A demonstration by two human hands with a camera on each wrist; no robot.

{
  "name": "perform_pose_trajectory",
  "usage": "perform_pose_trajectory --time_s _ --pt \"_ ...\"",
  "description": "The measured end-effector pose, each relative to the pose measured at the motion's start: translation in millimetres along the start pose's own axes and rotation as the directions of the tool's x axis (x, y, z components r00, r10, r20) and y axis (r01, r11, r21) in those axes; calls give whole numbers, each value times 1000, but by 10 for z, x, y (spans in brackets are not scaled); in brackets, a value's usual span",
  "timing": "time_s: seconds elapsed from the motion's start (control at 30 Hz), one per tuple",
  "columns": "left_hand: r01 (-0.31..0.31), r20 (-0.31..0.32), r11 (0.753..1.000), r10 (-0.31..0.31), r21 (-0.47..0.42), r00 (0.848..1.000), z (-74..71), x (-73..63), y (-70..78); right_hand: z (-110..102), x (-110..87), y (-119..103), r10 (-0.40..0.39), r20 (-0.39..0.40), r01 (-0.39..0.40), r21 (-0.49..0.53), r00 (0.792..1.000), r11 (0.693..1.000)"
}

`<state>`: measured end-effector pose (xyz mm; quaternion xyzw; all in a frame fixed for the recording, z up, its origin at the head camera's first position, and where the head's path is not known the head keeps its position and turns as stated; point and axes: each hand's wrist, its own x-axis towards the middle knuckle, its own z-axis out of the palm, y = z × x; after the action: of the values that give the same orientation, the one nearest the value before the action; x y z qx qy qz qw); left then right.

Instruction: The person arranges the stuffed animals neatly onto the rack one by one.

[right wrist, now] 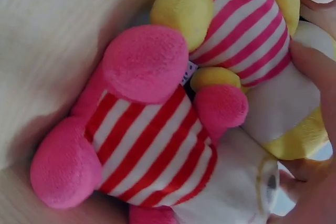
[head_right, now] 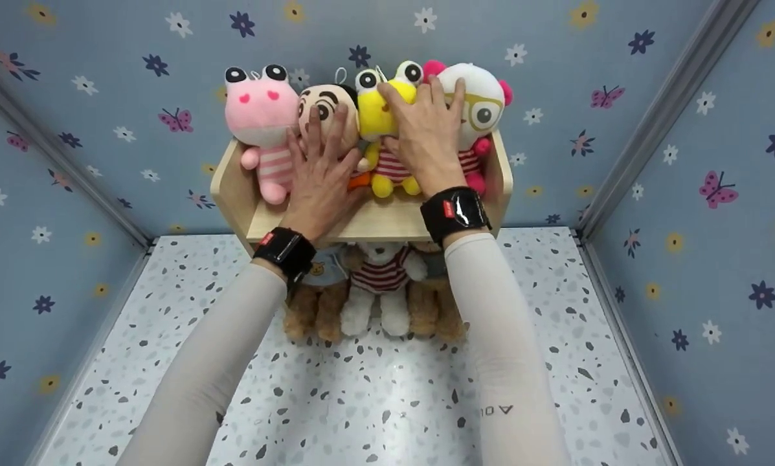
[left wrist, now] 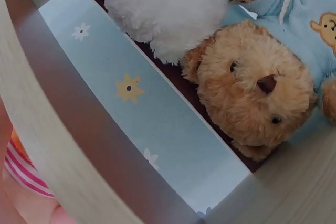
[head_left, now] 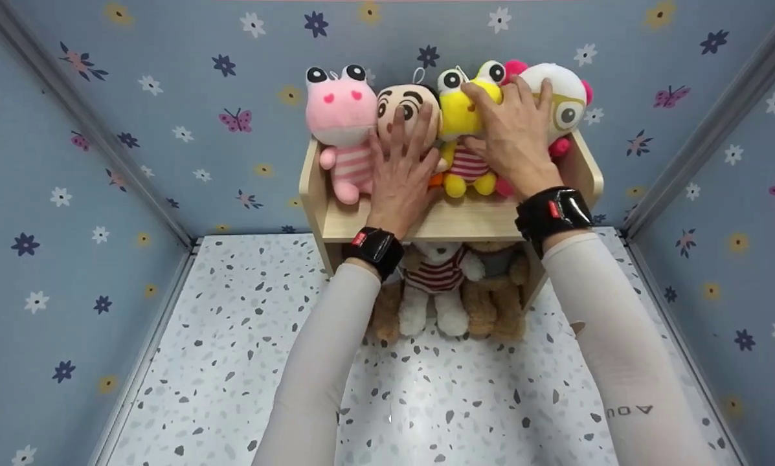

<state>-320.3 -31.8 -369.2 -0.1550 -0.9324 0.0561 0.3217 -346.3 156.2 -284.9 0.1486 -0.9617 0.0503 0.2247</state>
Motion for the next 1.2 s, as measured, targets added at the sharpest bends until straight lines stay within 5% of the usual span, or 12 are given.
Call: perform_pose_trajectory --time_s 0.4,0.6,0.83,0.97,1.2 --pt "63 173 981 -95 184 980 -122 77 119 153 -115 19 -60 -223 68 26 973 997" --pt "61 233 974 -114 220 966 -176 97 190 165 -149 39 -61 -242 71 31 968 997" --pt "39 151 990 -60 136 987 -170 32 224 130 -116 10 -3 -136 4 6 991 1000" --pt "-25 125 998 16 66 992 -171 -22 238 106 -112 12 55 -75 -55 -1 996 998" --pt "-114 104 993 114 -11 988 -123 -124 225 133 -221 79 48 -98 -46 22 994 999"
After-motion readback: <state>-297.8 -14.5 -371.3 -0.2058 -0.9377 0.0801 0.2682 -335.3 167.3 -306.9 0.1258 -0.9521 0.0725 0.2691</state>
